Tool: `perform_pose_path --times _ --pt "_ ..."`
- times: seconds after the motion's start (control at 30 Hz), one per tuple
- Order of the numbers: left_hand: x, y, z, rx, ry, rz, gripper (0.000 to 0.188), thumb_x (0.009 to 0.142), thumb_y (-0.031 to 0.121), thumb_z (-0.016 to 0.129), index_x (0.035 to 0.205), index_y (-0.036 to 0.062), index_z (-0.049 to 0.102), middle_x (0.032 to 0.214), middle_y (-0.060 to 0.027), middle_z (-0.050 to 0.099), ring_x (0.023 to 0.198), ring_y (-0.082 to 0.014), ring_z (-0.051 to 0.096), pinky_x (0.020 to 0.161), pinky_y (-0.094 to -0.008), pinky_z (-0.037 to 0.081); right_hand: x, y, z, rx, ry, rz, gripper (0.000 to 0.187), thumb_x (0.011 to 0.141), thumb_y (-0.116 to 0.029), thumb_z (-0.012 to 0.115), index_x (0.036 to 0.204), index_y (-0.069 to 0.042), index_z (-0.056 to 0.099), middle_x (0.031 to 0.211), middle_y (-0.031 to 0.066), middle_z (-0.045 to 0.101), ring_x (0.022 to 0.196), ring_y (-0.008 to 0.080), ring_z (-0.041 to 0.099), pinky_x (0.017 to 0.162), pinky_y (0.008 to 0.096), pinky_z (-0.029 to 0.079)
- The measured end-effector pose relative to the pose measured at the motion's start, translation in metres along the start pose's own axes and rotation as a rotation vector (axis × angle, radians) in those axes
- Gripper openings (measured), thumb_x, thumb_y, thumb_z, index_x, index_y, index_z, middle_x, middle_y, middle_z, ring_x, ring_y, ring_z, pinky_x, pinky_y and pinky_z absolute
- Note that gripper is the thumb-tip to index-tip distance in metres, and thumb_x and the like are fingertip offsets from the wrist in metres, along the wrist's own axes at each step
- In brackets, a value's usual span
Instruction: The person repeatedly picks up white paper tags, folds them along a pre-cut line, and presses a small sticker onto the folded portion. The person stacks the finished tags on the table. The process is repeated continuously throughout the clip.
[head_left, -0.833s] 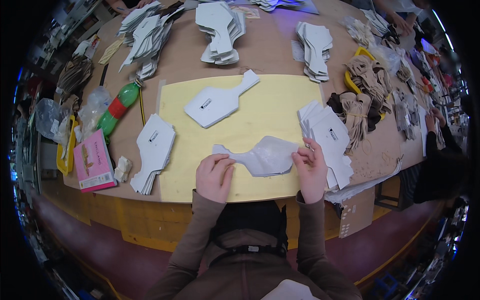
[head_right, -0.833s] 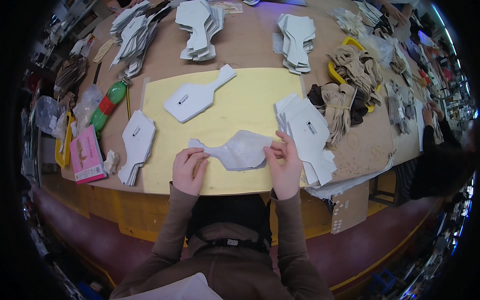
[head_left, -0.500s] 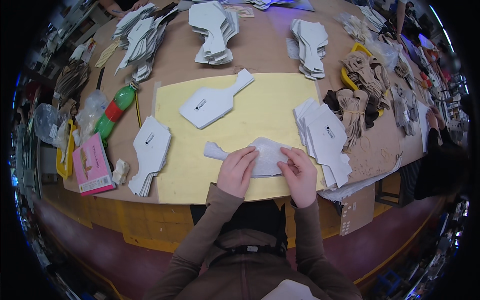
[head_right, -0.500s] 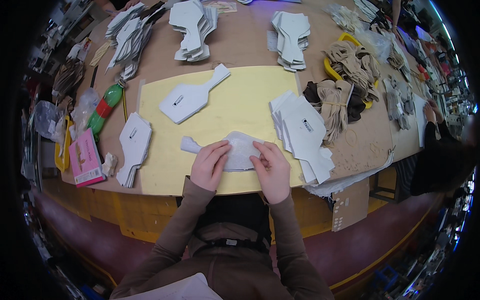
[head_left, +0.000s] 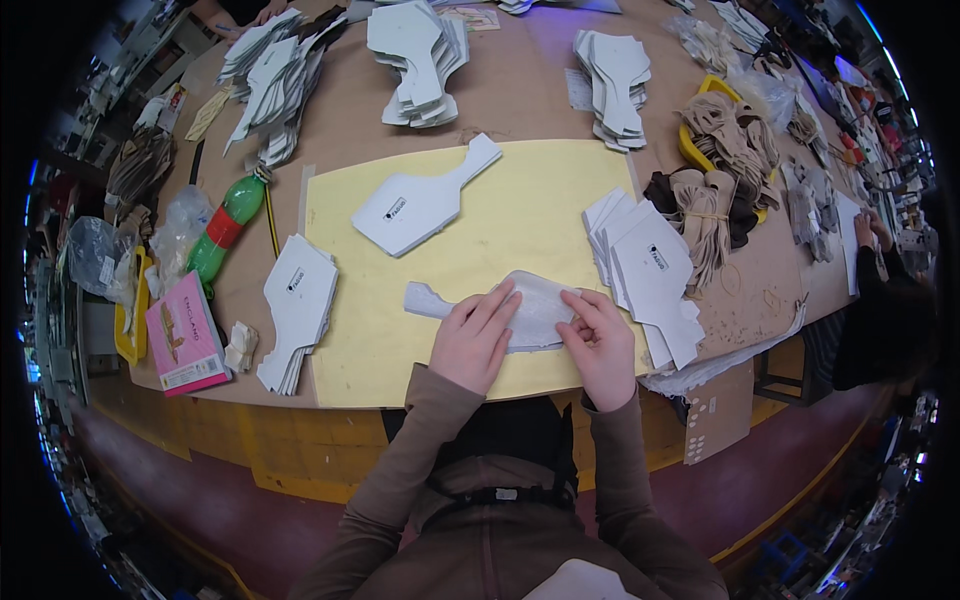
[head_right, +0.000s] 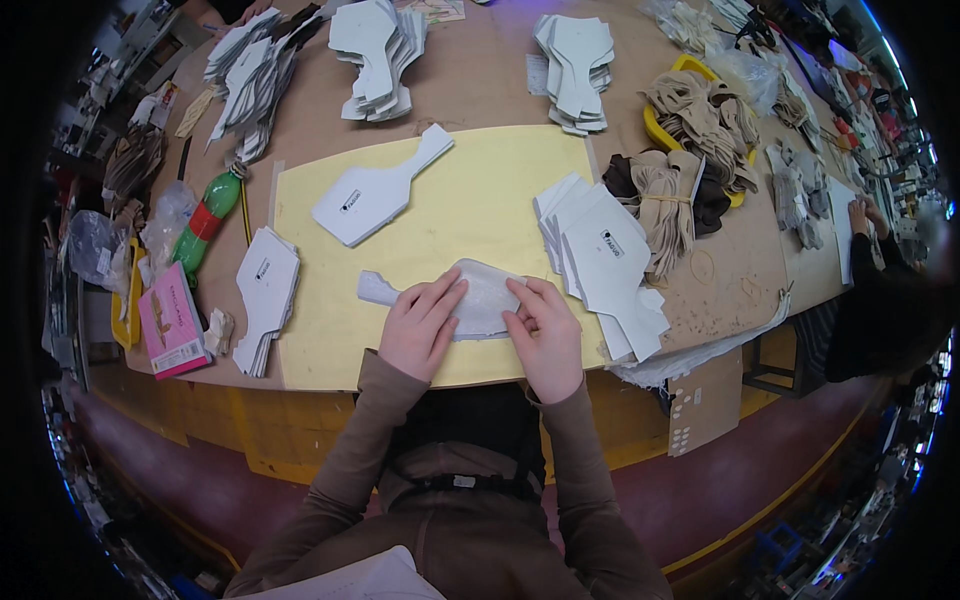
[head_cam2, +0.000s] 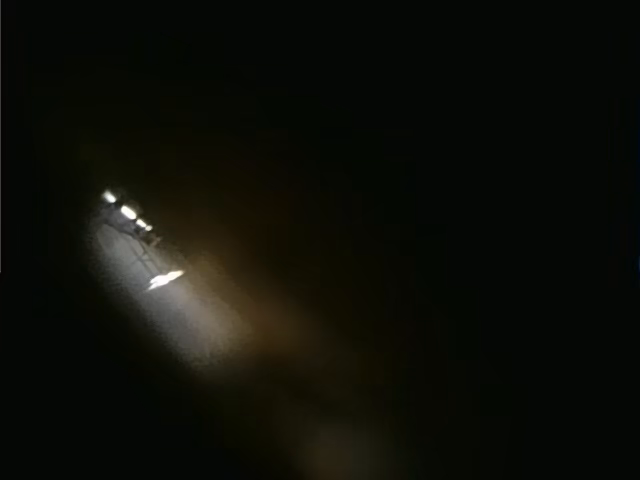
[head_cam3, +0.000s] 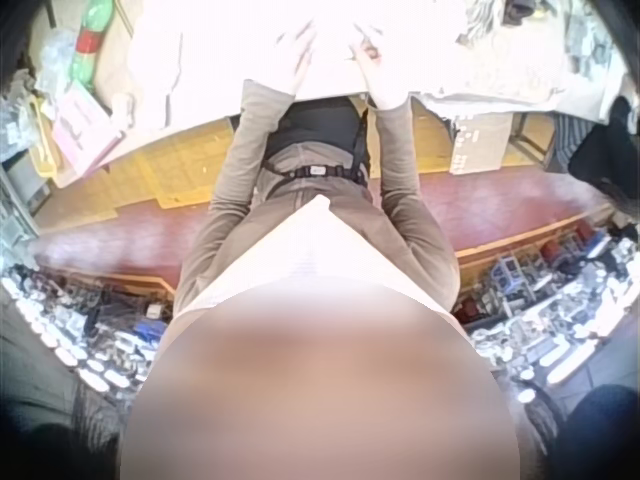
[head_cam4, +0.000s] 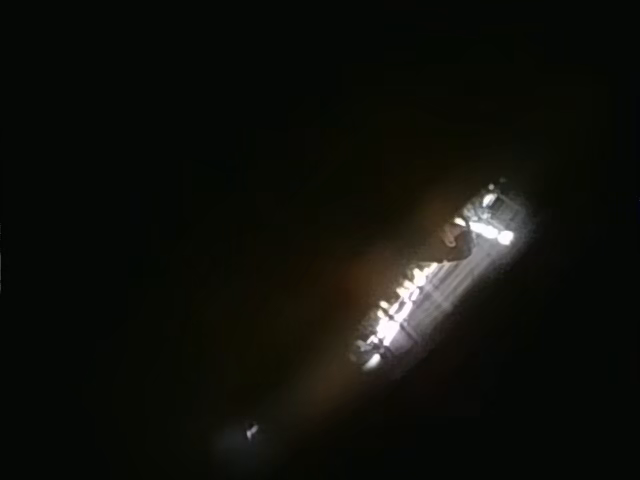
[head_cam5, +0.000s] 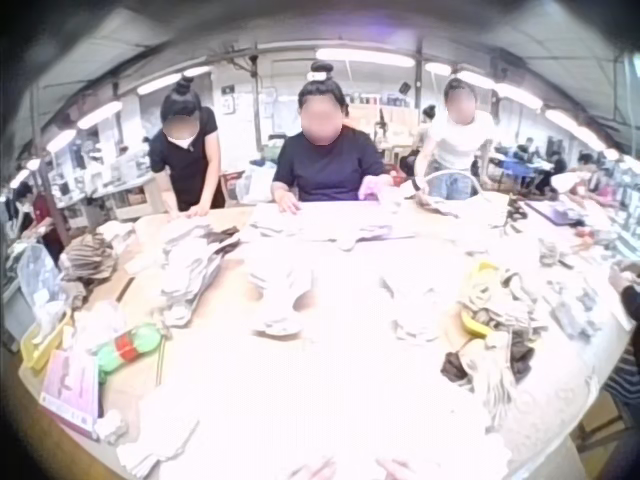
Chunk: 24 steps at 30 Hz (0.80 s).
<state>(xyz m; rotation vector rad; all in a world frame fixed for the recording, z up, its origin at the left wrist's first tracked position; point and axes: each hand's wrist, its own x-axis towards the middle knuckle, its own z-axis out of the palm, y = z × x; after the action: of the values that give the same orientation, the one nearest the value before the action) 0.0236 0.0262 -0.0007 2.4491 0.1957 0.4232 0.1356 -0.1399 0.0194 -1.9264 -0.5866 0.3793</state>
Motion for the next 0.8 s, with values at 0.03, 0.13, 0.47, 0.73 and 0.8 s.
perform_pose_path --times 0.03,0.13,0.47,0.73,0.8 --pt "0.001 0.001 -0.001 0.017 -0.011 -0.001 0.05 0.09 0.006 0.064 0.14 0.0058 0.058 0.149 -0.0083 0.054 0.115 -0.0307 0.055 0.103 -0.0396 0.046 0.0 -0.002 -0.002 -0.017 -0.007 0.028 0.038 0.087 0.003 0.07 0.125 0.006 0.066 0.118 0.0125 0.063 0.079 0.0142 0.063 0.072 0.0267 0.054" --pt "0.002 0.003 0.0 0.087 -0.039 -0.009 0.054 0.089 0.007 0.064 0.143 0.0072 0.056 0.153 -0.0059 0.051 0.112 -0.0301 0.053 0.102 -0.0396 0.045 -0.001 -0.012 -0.004 -0.168 0.06 0.0 0.043 0.088 0.001 0.07 0.131 0.003 0.063 0.124 0.0152 0.061 0.095 0.0227 0.065 0.083 0.0316 0.054" --pt "-0.002 0.001 0.011 0.335 -0.174 -0.036 0.063 0.097 0.03 0.054 0.155 0.0115 0.041 0.166 -0.0049 0.031 0.151 -0.0324 0.03 0.12 -0.0491 0.026 -0.01 -0.018 0.051 -0.678 -0.052 -0.287 0.062 0.1 -0.04 0.058 0.155 -0.016 0.044 0.162 0.0053 0.04 0.15 0.0337 0.032 0.121 0.0612 0.016" --pt "-0.001 0.004 0.009 0.318 -0.191 -0.03 0.07 0.1 0.045 0.055 0.158 0.012 0.035 0.166 -0.0078 0.03 0.152 -0.0314 0.029 0.121 -0.054 0.024 -0.024 0.007 0.015 -0.866 -0.037 -0.146 0.066 0.1 -0.047 0.056 0.156 -0.015 0.042 0.163 0.0025 0.038 0.151 0.0303 0.032 0.122 0.0601 0.015" --pt "-0.003 0.008 0.006 0.328 -0.179 0.028 0.072 0.099 0.049 0.055 0.158 0.013 0.035 0.166 -0.0082 0.03 0.152 -0.0311 0.029 0.12 -0.0568 0.024 -0.025 0.007 0.011 -0.843 -0.042 -0.168 0.066 0.101 -0.043 0.057 0.155 -0.011 0.042 0.163 0.0078 0.037 0.151 0.0332 0.032 0.122 0.0576 0.017"
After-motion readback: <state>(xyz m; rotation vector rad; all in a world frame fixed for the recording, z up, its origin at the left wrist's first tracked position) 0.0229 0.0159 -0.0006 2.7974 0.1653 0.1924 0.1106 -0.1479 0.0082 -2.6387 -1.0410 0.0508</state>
